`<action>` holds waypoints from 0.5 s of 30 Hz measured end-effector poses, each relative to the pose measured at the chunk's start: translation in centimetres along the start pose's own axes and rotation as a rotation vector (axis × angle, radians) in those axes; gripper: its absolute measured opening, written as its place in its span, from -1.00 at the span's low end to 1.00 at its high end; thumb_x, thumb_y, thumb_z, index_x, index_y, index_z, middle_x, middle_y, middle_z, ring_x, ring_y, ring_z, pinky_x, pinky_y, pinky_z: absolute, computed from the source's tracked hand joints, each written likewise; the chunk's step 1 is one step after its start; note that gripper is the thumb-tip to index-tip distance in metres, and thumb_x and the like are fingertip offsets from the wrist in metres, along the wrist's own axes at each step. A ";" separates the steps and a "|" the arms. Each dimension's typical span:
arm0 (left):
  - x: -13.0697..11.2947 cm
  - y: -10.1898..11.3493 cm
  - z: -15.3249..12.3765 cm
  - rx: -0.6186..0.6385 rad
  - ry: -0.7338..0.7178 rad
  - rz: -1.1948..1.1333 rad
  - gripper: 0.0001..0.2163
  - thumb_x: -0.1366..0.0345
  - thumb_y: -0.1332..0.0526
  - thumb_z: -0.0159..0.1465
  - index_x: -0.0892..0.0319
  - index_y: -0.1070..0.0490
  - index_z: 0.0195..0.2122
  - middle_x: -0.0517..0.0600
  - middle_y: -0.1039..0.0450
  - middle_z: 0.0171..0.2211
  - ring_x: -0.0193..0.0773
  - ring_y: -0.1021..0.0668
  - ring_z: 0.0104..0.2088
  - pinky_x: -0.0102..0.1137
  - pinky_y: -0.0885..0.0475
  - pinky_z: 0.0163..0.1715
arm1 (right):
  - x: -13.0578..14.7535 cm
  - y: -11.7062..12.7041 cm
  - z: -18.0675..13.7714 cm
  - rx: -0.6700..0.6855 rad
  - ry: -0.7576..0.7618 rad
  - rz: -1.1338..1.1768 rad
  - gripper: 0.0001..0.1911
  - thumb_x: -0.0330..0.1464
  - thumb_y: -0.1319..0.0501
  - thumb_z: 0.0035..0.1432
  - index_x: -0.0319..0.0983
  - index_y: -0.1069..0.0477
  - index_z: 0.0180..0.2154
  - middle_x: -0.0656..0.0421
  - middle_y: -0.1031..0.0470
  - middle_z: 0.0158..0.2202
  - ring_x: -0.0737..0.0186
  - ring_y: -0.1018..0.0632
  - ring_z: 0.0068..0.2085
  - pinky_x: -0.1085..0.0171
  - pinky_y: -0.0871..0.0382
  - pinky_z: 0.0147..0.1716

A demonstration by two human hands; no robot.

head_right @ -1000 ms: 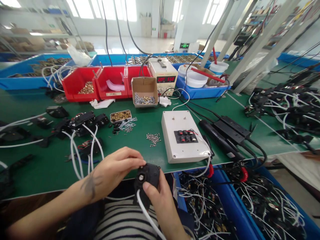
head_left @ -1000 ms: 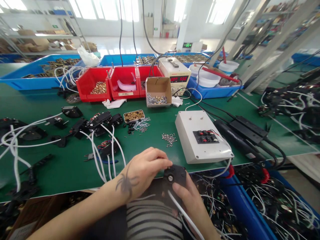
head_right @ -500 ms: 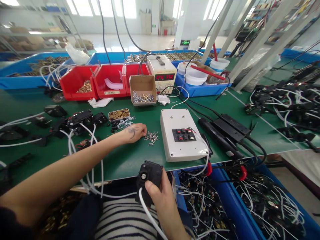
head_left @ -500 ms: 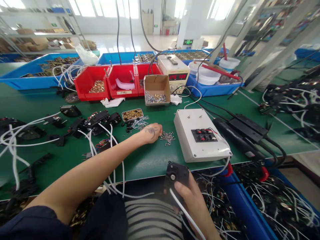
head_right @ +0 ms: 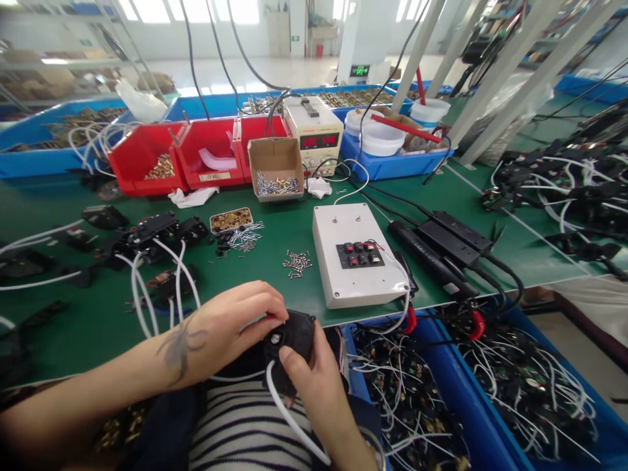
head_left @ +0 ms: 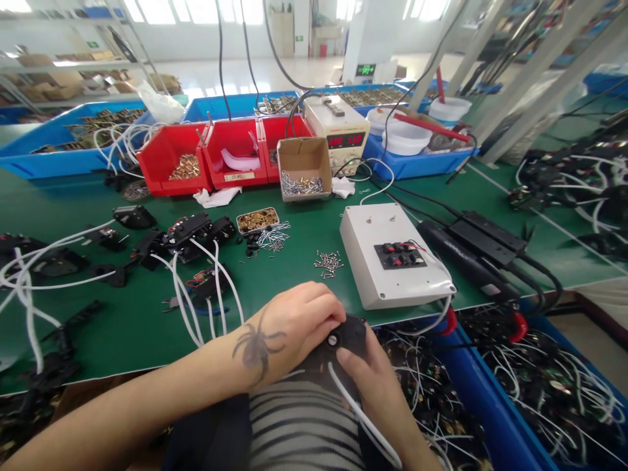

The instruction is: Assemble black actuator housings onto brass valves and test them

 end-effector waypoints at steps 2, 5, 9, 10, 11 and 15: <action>0.0 -0.1 -0.2 -0.018 -0.030 0.043 -0.87 0.41 -0.06 0.42 0.19 -0.38 -0.24 0.01 -0.49 -0.26 -0.26 -0.50 -0.24 -0.41 -0.43 -0.20 | 0.3 -0.2 -0.1 0.015 0.009 -0.013 -0.57 -0.22 -0.24 0.16 -0.25 -0.38 0.04 0.13 -0.48 -0.02 0.07 -0.49 0.00 0.29 -0.44 -0.04; 0.0 -0.1 -0.2 -0.063 -0.073 0.082 -0.85 0.40 -0.04 0.43 0.20 -0.38 -0.24 0.02 -0.50 -0.27 -0.26 -0.50 -0.25 -0.41 -0.43 -0.20 | 0.5 -0.3 -0.2 0.055 0.013 -0.053 -0.56 -0.22 -0.23 0.18 -0.25 -0.35 0.06 0.14 -0.47 -0.01 0.09 -0.48 0.02 0.31 -0.43 -0.03; -0.5 -0.2 -0.6 -0.101 -0.146 0.128 -0.85 0.41 -0.04 0.43 0.22 -0.39 -0.23 0.04 -0.51 -0.26 -0.26 -0.49 -0.25 -0.42 -0.44 -0.21 | 0.6 -0.6 -0.1 0.094 0.027 -0.054 -0.57 -0.23 -0.22 0.20 -0.25 -0.35 0.07 0.16 -0.47 -0.02 0.09 -0.47 0.03 0.31 -0.43 -0.02; -0.7 -0.3 -0.7 -0.085 -0.179 0.143 -0.84 0.42 -0.04 0.43 0.23 -0.40 -0.22 0.05 -0.51 -0.25 -0.26 -0.49 -0.25 -0.42 -0.44 -0.22 | 0.6 -0.7 0.0 0.102 0.027 -0.047 -0.58 -0.24 -0.22 0.19 -0.25 -0.36 0.06 0.16 -0.48 -0.04 0.10 -0.48 0.02 0.31 -0.44 -0.03; -0.9 -0.4 -0.9 -0.060 -0.208 0.153 -0.83 0.43 -0.03 0.43 0.22 -0.41 -0.19 0.05 -0.51 -0.23 -0.26 -0.49 -0.24 -0.42 -0.44 -0.21 | 0.5 -0.8 0.0 0.101 0.022 -0.040 -0.59 -0.25 -0.22 0.18 -0.25 -0.37 0.04 0.16 -0.49 -0.06 0.10 -0.48 0.01 0.30 -0.44 -0.04; 1.2 0.9 -1.9 -0.083 -0.061 0.187 -0.79 0.42 -0.01 0.44 0.20 -0.39 0.00 0.08 -0.49 -0.12 -0.27 -0.53 -0.14 -0.42 -0.48 -0.16 | -0.2 0.0 0.2 0.022 -0.004 -0.013 -0.57 -0.22 -0.26 0.13 -0.25 -0.40 0.01 0.11 -0.49 -0.07 0.02 -0.51 -0.06 0.25 -0.48 -0.14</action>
Point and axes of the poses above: each hand's wrist, its own z-axis towards the middle knuckle, its own y-axis out of the back of the hand, x = y × z, the point moved 9 cm from there along z, towards the middle knuckle
